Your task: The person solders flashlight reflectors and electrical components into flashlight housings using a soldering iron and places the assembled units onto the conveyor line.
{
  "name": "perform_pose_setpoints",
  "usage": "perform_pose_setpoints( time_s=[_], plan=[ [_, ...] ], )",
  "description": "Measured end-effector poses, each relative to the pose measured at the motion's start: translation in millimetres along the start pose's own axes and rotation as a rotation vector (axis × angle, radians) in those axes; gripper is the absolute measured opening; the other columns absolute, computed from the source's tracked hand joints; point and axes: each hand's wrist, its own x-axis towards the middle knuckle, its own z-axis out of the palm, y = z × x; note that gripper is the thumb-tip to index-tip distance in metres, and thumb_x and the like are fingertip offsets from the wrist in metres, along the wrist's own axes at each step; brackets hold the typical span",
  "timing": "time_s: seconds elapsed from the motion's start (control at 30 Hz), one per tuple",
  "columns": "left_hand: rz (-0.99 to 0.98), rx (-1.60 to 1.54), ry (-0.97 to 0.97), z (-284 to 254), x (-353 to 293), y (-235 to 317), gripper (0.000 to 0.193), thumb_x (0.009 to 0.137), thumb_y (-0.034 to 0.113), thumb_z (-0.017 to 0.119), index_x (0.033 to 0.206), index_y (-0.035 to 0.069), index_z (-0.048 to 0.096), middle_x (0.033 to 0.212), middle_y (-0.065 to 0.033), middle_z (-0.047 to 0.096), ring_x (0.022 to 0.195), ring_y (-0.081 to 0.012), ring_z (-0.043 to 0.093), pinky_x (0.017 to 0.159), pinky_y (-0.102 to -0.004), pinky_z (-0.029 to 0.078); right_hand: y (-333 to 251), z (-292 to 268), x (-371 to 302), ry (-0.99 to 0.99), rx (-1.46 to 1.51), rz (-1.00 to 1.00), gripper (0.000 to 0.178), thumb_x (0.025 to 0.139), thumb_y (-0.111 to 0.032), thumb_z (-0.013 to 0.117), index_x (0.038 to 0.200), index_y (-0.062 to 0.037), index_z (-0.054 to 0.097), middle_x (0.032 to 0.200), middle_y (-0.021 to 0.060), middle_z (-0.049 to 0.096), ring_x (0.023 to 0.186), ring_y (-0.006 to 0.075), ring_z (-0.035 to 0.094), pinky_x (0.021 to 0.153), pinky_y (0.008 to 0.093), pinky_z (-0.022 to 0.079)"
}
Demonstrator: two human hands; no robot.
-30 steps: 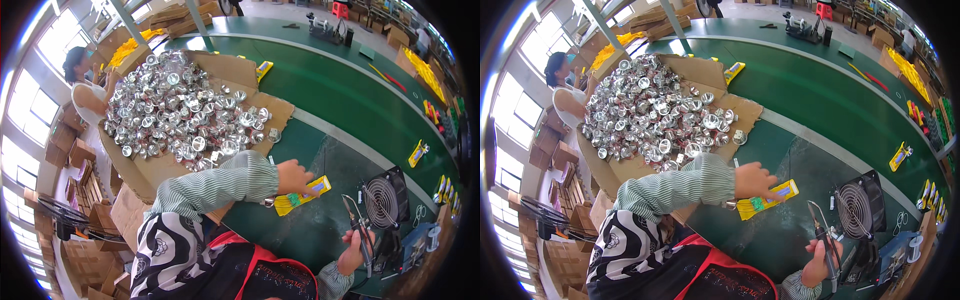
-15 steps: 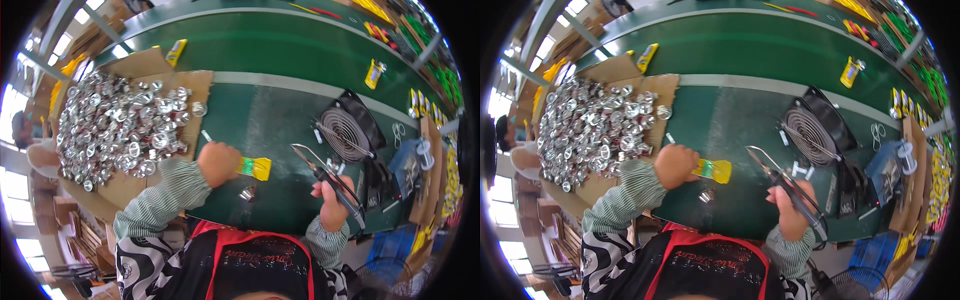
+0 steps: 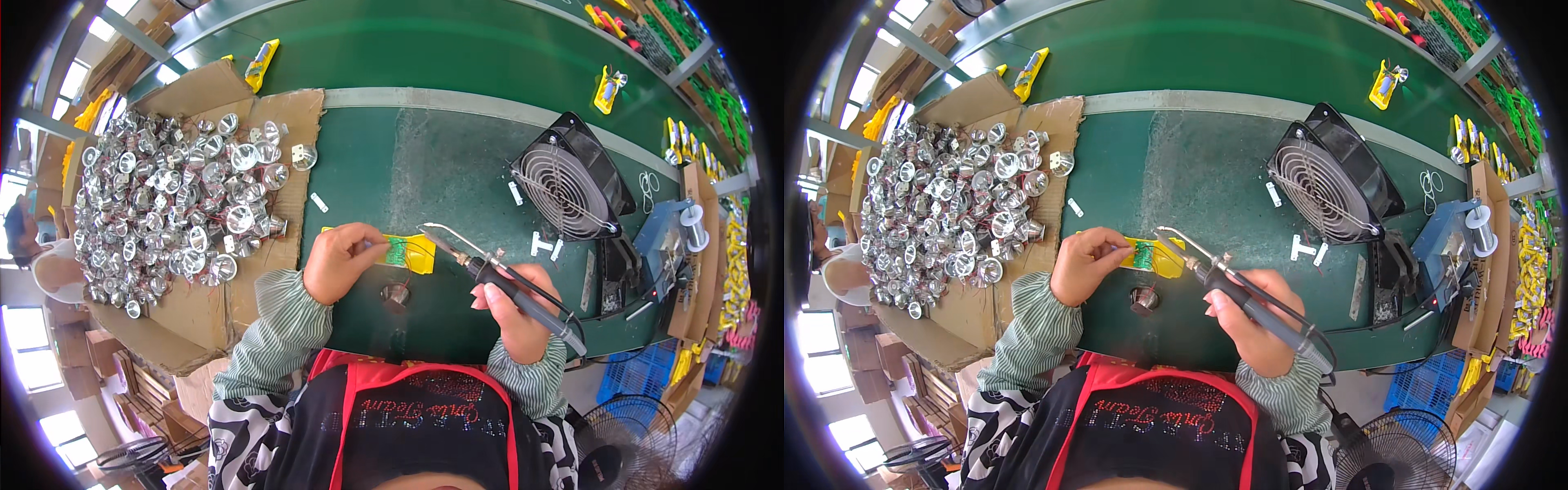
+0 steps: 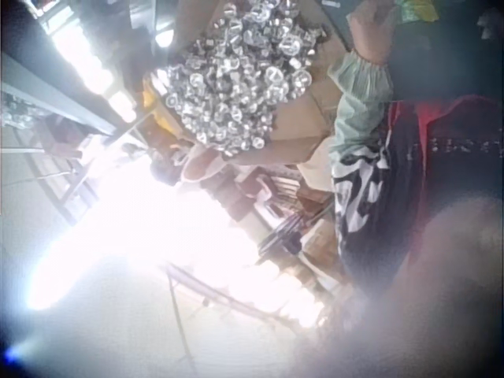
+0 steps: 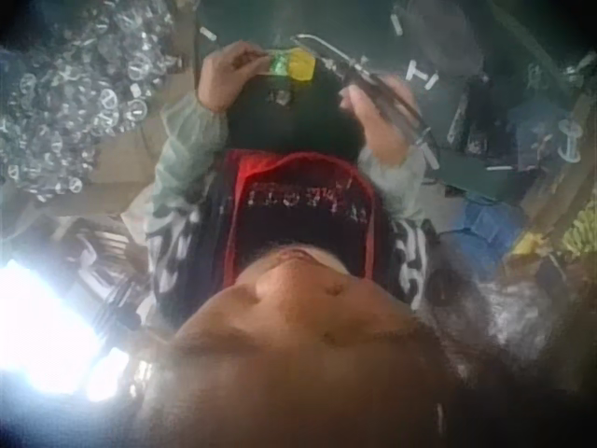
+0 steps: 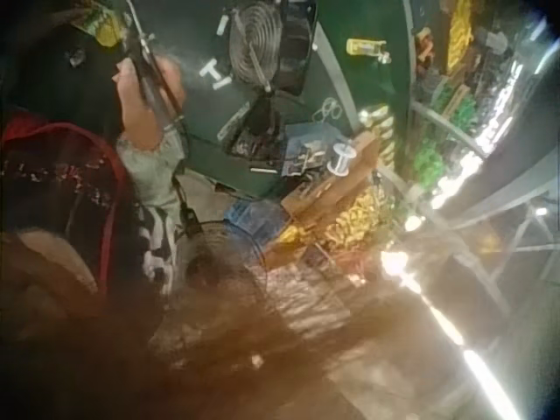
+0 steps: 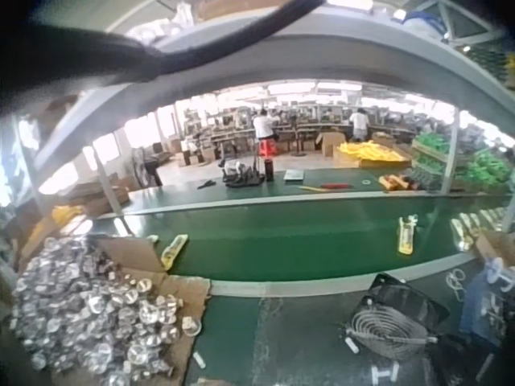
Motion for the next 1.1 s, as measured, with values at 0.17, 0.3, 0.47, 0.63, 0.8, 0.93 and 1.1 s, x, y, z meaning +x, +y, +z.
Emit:
perform_pose_setpoints(
  time_s=[0.17,0.3,0.47,0.63,0.8,0.93,1.1],
  plan=[
    [0.315,0.126,0.094,5,6,-14,0.008,0.077,0.005,0.068,0.082,0.001,0.065,0.071,-0.0065,0.06,0.062,-0.0173,0.053,0.056,-0.0301,0.043,4,5,-1,-0.023,-0.01,0.071,0.021,0.081,0.001,0.063,0.098,0.0065,0.052,0.079,0.0152,0.066,0.067,0.015,0.065,0.062,0.0265,0.054],
    [0.448,0.21,0.08,4,3,-11,0.008,0.075,0.007,0.067,0.081,0.002,0.064,0.08,-0.0094,0.058,0.078,-0.0284,0.055,0.07,-0.0367,0.045,9,6,-3,-0.049,-0.009,0.083,0.02,0.08,0.001,0.064,0.096,0.0068,0.053,0.078,0.0144,0.067,0.067,0.0147,0.065,0.061,0.0264,0.054],
    [0.458,0.321,0.037,1,0,-3,0.006,0.075,0.006,0.064,0.078,0.001,0.061,0.09,-0.011,0.056,0.083,-0.0302,0.053,0.072,-0.0376,0.045,17,8,-1,-0.103,-0.067,0.173,0.017,0.079,0.0,0.065,0.092,0.0061,0.056,0.076,0.0111,0.067,0.065,0.0126,0.065,0.06,0.0247,0.053],
    [0.447,0.369,-0.034,-3,4,-1,0.007,0.073,0.005,0.065,0.077,0.002,0.061,0.092,-0.0104,0.057,0.083,-0.0294,0.054,0.073,-0.0375,0.045,27,11,0,-0.103,-0.059,0.192,0.017,0.078,-0.002,0.065,0.091,0.0055,0.056,0.074,0.01,0.067,0.065,0.0115,0.064,0.059,0.0238,0.052],
    [0.459,0.412,-0.098,-5,8,-1,0.005,0.073,0.006,0.065,0.077,0.003,0.062,0.092,-0.0092,0.058,0.083,-0.0287,0.054,0.074,-0.0373,0.046,32,12,1,-0.093,-0.051,0.217,0.018,0.079,-0.002,0.065,0.091,0.0056,0.056,0.074,0.0095,0.067,0.064,0.0112,0.064,0.059,0.0234,0.052],
    [0.447,0.415,-0.102,-5,9,-1,0.005,0.074,0.007,0.064,0.076,0.003,0.062,0.092,-0.0092,0.058,0.084,-0.0285,0.055,0.074,-0.0375,0.047,33,13,2,-0.116,-0.056,0.197,0.018,0.079,-0.002,0.065,0.092,0.0054,0.056,0.074,0.0093,0.067,0.064,0.0112,0.064,0.059,0.0234,0.052],
    [0.412,0.438,-0.164,-7,12,1,0.006,0.076,0.008,0.062,0.077,0.002,0.061,0.091,-0.0101,0.058,0.08,-0.0275,0.059,0.071,-0.0363,0.049,34,15,3,-0.115,-0.052,0.215,0.017,0.079,-0.003,0.065,0.093,0.005,0.056,0.074,0.0091,0.066,0.064,0.0109,0.064,0.059,0.0233,0.052]
  ],
)
